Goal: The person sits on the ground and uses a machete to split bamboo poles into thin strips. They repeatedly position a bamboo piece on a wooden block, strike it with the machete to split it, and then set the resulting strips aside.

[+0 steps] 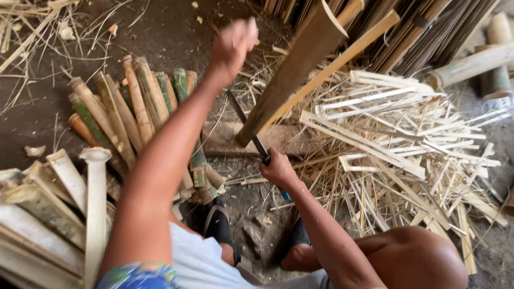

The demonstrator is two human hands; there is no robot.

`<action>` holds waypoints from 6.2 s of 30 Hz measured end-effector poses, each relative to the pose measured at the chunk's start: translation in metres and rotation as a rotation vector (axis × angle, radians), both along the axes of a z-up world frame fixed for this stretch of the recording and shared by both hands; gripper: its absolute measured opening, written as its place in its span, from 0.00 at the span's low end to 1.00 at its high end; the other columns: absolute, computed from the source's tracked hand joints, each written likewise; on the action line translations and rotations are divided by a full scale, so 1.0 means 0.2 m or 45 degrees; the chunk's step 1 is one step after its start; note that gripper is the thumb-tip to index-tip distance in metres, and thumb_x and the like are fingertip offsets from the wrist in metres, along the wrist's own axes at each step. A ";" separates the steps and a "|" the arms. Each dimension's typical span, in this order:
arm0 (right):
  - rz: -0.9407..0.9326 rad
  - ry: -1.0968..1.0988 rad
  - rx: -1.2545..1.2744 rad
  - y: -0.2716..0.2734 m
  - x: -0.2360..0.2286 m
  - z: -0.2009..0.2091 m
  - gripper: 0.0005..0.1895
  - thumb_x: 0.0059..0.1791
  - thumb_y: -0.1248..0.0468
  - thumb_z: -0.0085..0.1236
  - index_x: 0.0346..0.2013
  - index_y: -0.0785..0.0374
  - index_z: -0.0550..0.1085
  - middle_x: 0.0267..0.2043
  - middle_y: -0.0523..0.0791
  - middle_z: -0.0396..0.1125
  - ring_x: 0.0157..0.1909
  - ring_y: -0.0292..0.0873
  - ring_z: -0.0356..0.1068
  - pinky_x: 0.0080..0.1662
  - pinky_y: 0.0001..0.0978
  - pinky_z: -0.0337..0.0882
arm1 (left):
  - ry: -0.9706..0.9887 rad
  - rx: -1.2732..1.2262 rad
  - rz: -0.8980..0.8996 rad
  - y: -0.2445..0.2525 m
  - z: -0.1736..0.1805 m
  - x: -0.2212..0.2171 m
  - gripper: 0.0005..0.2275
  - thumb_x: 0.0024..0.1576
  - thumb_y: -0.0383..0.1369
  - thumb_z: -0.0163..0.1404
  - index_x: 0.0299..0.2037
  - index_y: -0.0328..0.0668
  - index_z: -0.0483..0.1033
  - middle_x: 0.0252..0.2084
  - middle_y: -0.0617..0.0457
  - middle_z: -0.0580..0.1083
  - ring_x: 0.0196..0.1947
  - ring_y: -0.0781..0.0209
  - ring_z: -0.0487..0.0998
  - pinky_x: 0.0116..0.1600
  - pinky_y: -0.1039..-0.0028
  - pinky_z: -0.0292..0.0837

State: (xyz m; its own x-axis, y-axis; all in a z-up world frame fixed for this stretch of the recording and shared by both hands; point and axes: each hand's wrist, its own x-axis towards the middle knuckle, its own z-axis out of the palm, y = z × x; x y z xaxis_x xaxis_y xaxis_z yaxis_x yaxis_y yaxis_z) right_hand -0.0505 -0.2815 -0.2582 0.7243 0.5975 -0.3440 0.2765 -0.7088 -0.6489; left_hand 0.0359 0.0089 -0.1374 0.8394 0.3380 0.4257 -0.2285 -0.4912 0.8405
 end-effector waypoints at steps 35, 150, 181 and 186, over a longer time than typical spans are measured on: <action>-0.049 1.081 0.402 -0.08 0.28 -0.54 0.11 0.47 0.65 0.62 0.35 0.69 0.69 0.26 0.48 0.68 0.23 0.39 0.67 0.28 0.37 0.71 | -1.043 -0.148 -0.010 -0.31 0.55 -0.43 0.16 0.70 0.34 0.39 0.28 0.41 0.56 0.21 0.55 0.54 0.18 0.66 0.52 0.26 0.70 0.48; -0.191 -0.001 0.030 0.10 -0.27 -0.22 0.14 0.44 0.65 0.58 0.40 0.69 0.70 0.34 0.60 0.73 0.36 0.59 0.75 0.40 0.50 0.75 | -0.843 -0.574 0.550 -0.25 0.62 -1.12 0.13 0.75 0.35 0.39 0.39 0.36 0.67 0.31 0.52 0.66 0.27 0.64 0.66 0.34 0.72 0.66; 0.063 0.268 0.375 -0.06 -0.63 0.71 0.11 0.46 0.65 0.59 0.37 0.67 0.68 0.24 0.57 0.71 0.27 0.59 0.75 0.31 0.47 0.72 | -0.814 -0.061 0.690 -0.44 0.65 -1.12 0.10 0.71 0.36 0.39 0.48 0.33 0.63 0.41 0.54 0.60 0.40 0.65 0.60 0.51 0.74 0.58; -0.049 0.097 0.341 0.02 -0.61 0.28 0.11 0.48 0.65 0.55 0.40 0.70 0.68 0.28 0.59 0.72 0.29 0.55 0.77 0.32 0.47 0.74 | -0.876 -0.006 0.666 -0.42 0.62 -1.10 0.11 0.72 0.36 0.40 0.46 0.34 0.62 0.41 0.52 0.60 0.43 0.62 0.61 0.56 0.71 0.58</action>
